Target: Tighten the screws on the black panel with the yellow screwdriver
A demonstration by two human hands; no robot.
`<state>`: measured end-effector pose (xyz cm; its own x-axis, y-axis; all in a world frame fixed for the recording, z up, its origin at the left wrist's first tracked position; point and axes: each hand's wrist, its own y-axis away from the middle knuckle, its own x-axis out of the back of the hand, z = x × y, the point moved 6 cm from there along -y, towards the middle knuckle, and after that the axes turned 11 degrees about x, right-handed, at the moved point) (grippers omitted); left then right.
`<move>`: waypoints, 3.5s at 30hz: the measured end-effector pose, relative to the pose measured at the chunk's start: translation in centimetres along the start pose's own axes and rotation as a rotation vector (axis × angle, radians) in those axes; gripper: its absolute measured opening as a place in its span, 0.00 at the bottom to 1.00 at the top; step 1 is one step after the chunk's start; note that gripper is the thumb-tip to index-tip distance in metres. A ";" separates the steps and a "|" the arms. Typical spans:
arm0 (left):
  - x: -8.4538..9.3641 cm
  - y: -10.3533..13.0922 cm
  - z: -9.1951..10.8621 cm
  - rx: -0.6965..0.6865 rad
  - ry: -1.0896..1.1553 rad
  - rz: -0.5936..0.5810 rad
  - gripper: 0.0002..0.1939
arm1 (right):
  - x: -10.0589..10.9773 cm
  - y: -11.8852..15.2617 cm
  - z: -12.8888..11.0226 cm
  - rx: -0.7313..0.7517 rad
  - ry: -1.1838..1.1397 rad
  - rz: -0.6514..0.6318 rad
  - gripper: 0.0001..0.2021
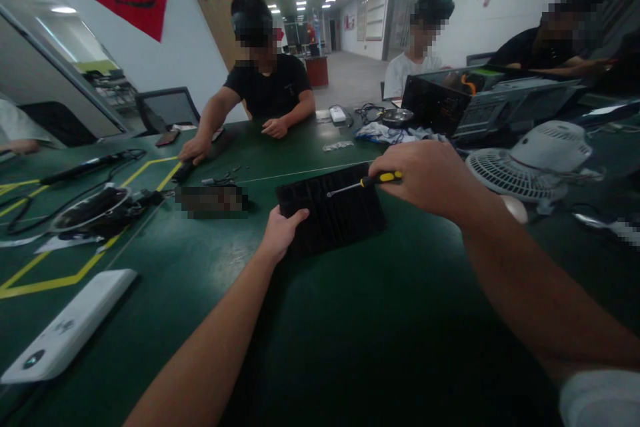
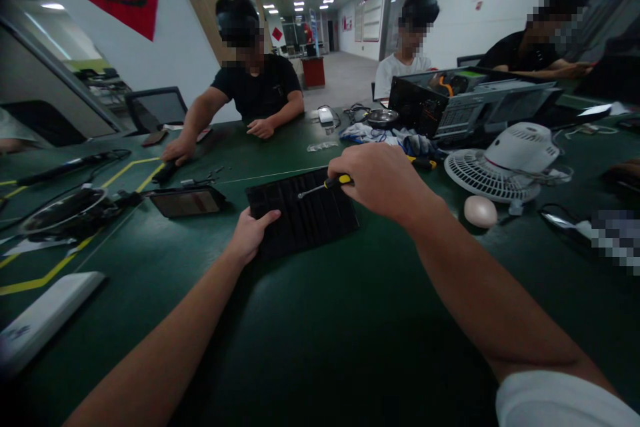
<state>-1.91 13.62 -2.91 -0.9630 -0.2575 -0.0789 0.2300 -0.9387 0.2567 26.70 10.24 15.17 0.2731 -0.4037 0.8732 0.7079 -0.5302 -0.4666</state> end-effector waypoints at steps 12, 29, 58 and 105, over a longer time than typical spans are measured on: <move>0.0 0.0 0.0 0.003 0.004 -0.012 0.27 | -0.1 0.1 0.2 -0.001 0.009 0.015 0.10; 0.0 0.0 0.0 0.002 0.001 -0.010 0.29 | 0.5 0.1 -0.2 0.037 0.002 0.020 0.09; -0.1 -0.1 -0.1 -0.004 0.002 -0.018 0.28 | -0.2 -0.2 0.0 -0.030 0.028 -0.061 0.11; -0.2 -0.2 0.6 -0.004 -0.002 -0.026 0.26 | 2.6 0.8 -0.8 -0.153 0.021 -0.039 0.11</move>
<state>-1.85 14.00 -2.39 -0.9689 -0.2329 -0.0834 0.2057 -0.9459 0.2510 27.43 8.18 16.95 0.2325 -0.3949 0.8888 0.6100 -0.6526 -0.4496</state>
